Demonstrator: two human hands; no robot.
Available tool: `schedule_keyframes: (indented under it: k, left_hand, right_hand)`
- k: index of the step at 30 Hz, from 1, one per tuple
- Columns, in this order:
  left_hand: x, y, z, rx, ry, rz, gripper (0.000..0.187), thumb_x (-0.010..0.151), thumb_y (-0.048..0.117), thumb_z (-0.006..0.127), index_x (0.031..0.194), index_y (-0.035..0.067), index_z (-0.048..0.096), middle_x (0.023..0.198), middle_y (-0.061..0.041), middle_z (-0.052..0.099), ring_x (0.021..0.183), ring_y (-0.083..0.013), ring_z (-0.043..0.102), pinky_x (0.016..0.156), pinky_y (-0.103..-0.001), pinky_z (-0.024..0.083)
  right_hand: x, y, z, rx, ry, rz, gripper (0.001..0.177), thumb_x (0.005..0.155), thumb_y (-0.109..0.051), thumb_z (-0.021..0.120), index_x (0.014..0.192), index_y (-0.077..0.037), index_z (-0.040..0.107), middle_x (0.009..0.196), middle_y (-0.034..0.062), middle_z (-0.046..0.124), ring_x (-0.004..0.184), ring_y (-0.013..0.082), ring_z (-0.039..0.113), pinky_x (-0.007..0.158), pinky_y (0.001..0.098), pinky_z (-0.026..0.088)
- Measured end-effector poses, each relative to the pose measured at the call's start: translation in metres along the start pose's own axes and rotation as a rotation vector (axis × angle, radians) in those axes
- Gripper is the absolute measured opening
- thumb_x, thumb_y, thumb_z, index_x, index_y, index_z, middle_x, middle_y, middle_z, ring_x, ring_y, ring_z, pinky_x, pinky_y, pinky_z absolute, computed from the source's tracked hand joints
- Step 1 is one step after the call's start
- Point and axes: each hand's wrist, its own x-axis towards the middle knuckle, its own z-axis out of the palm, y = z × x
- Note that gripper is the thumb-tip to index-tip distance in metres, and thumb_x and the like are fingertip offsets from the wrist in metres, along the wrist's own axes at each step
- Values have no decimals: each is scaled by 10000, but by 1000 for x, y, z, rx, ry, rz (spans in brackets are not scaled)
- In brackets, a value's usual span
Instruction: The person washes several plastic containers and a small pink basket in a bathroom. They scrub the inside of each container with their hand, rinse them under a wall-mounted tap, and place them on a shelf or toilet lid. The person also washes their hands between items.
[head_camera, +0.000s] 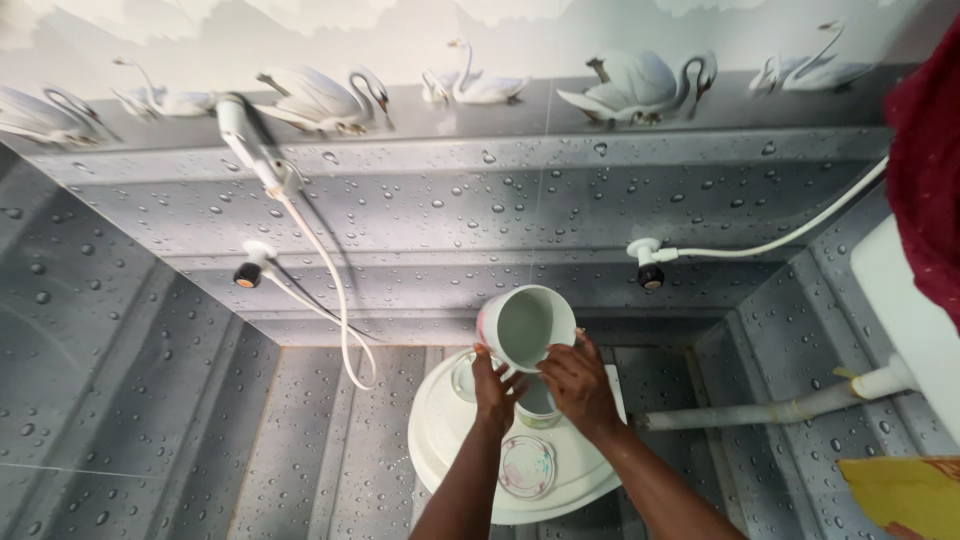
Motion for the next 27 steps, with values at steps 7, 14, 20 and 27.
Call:
schedule_keyframes:
  k: [7,14,20,27]
  left_hand:
    - [-52,73,27,-405,-641,81,863,934,726,424,1446,34,485,1267,-191,658,1074,-310,696,862,-414,619]
    - [-77,67,50,-342,-569,81,717,959,555,592,1437,31,496,1269,-179,657,1118,-304,671,934,-421,604]
    - [-107,82,58,-208,-314,97,727,891,416,670,1435,138,276,1261,-181,584,1124,-312,657,949,-502,595]
    - [-104,90,74,-330,-300,252,715,871,414,696,1430,128,354,1226,-186,612,1035,-314,675,852,-485,611]
  right_hand:
    - [30,-40,-6,261,-306,69,206,877,-106,666,1057,-26,727,1058,117,722,1063,303,698,1033,439,525]
    - [36,-5,79,754,-453,839,527,1008,-341,487,1481,-123,402,1510,124,458,1411,305,432,1132,429,388]
    - [42,48,89,-134,-725,479,645,1019,-510,414,1581,-218,295,1653,73,308,1515,265,303,1225,418,251]
    - [85,10,108,1098,-196,1178,610,1021,-479,424,1555,-195,350,1624,94,378,1491,282,374,1215,420,297]
